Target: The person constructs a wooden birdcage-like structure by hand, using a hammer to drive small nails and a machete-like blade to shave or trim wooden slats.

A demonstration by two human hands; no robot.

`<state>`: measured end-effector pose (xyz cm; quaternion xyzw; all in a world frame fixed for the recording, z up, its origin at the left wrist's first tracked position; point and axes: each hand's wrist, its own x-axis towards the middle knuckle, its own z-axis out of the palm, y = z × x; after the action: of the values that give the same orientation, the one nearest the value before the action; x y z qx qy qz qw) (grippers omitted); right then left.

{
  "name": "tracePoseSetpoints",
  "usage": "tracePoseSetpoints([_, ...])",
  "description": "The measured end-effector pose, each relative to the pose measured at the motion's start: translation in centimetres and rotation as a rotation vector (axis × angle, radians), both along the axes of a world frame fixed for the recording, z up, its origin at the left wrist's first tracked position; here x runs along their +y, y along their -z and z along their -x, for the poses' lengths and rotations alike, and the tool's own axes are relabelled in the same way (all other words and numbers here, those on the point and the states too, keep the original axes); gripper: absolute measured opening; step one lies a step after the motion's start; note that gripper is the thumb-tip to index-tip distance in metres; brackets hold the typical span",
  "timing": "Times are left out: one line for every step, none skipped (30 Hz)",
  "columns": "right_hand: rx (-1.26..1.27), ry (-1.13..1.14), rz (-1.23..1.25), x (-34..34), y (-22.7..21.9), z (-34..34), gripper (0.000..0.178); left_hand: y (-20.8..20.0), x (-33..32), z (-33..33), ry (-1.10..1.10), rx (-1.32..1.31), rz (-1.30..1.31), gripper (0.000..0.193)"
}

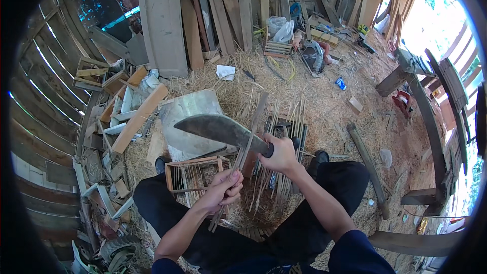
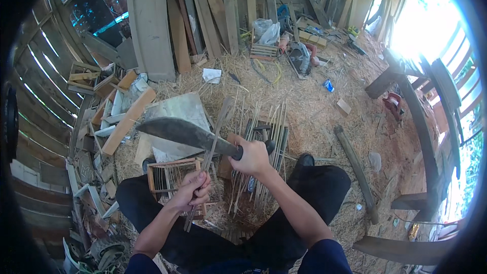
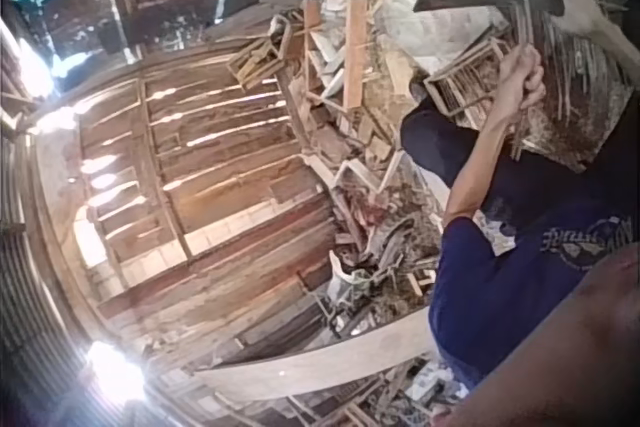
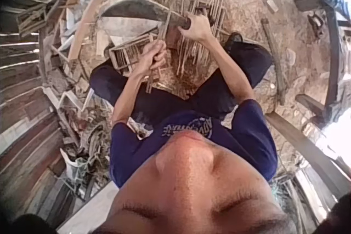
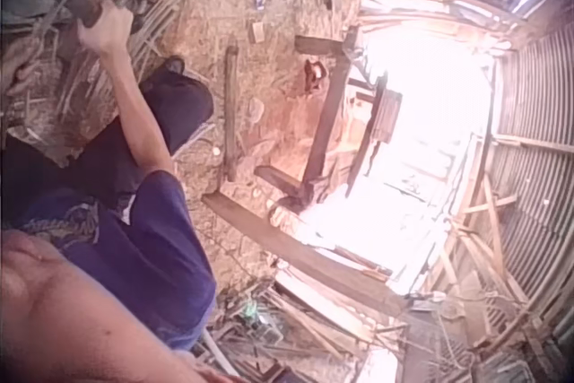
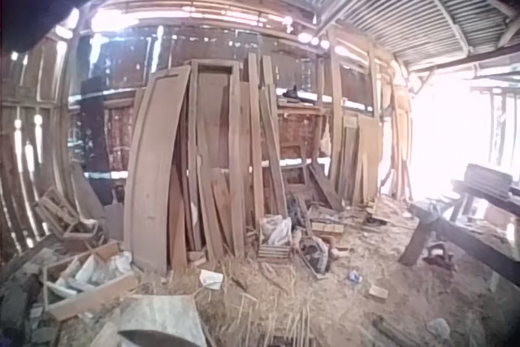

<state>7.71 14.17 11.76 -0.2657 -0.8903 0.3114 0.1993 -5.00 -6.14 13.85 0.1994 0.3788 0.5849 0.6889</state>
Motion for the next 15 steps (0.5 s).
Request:
tracePoseSetpoints([0.042, 0.019, -0.035, 0.1, 0.6, 0.4, 0.029, 0.1, 0.1, -0.1, -0.002, -0.006, -0.003, 0.036])
tracePoseSetpoints([0.084, 0.037, -0.071, 0.2, 1.2, 0.8, 0.027, 0.1, 0.2, -0.1, -0.028, 0.002, -0.011, 0.036])
tracePoseSetpoints([0.079, 0.033, -0.073, 0.2, 1.8, 1.1, 0.027, 0.2, 0.3, -0.1, -0.056, 0.010, -0.018, 0.036])
tracePoseSetpoints([0.100, 0.049, -0.069, 0.2, 2.2, 1.5, 0.027, 0.2, 0.4, 0.0, -0.059, 0.011, -0.020, 0.036])
tracePoseSetpoints([0.121, 0.064, -0.064, 0.1, 2.6, 2.0, 0.027, 0.4, 0.6, 0.1, -0.079, 0.029, 0.002, 0.036])
tracePoseSetpoints([0.122, 0.058, -0.065, 0.0, 3.1, 2.3, 0.027, 0.4, 0.7, 0.1, -0.100, 0.046, 0.024, 0.036])
tracePoseSetpoints([0.139, 0.111, -0.092, -0.2, 3.5, 2.6, 0.028, 0.3, 0.7, -0.2, -0.104, 0.048, 0.025, 0.036])
tracePoseSetpoints([0.155, 0.163, -0.118, -0.3, 4.0, 3.0, 0.028, 0.1, 0.8, -0.7, -0.146, -0.131, 0.017, 0.036])
tracePoseSetpoints([0.158, 0.158, -0.116, -0.1, 4.4, 3.7, 0.028, -0.2, 1.1, -1.4, -0.187, -0.310, 0.008, 0.037])
tracePoseSetpoints([0.142, 0.165, -0.157, 0.3, 4.8, 4.5, 0.029, -0.7, 2.0, -2.3, -0.183, -0.342, 0.025, 0.038])
tracePoseSetpoints([0.126, 0.173, -0.199, 0.5, 5.1, 5.0, 0.030, -0.7, 2.3, -1.9, -0.184, -0.343, 0.023, 0.038])
tracePoseSetpoints([0.079, 0.178, -0.196, 0.5, 5.4, 5.2, 0.038, -0.5, 2.8, -1.5, -0.236, -0.257, 0.035, 0.038])
tracePoseSetpoints([0.084, 0.168, -0.188, 0.0, 4.9, 5.8, 0.038, -0.2, 3.0, -0.7, -0.300, -0.164, 0.055, 0.038])
tracePoseSetpoints([0.059, 0.162, -0.152, -0.5, 4.3, 6.1, 0.037, 0.2, 2.7, 0.6, -0.304, -0.131, 0.037, 0.039])
tracePoseSetpoints([0.033, 0.158, -0.117, -0.9, 3.7, 6.3, 0.036, 0.4, 2.2, 1.2, -0.312, -0.125, 0.041, 0.039])
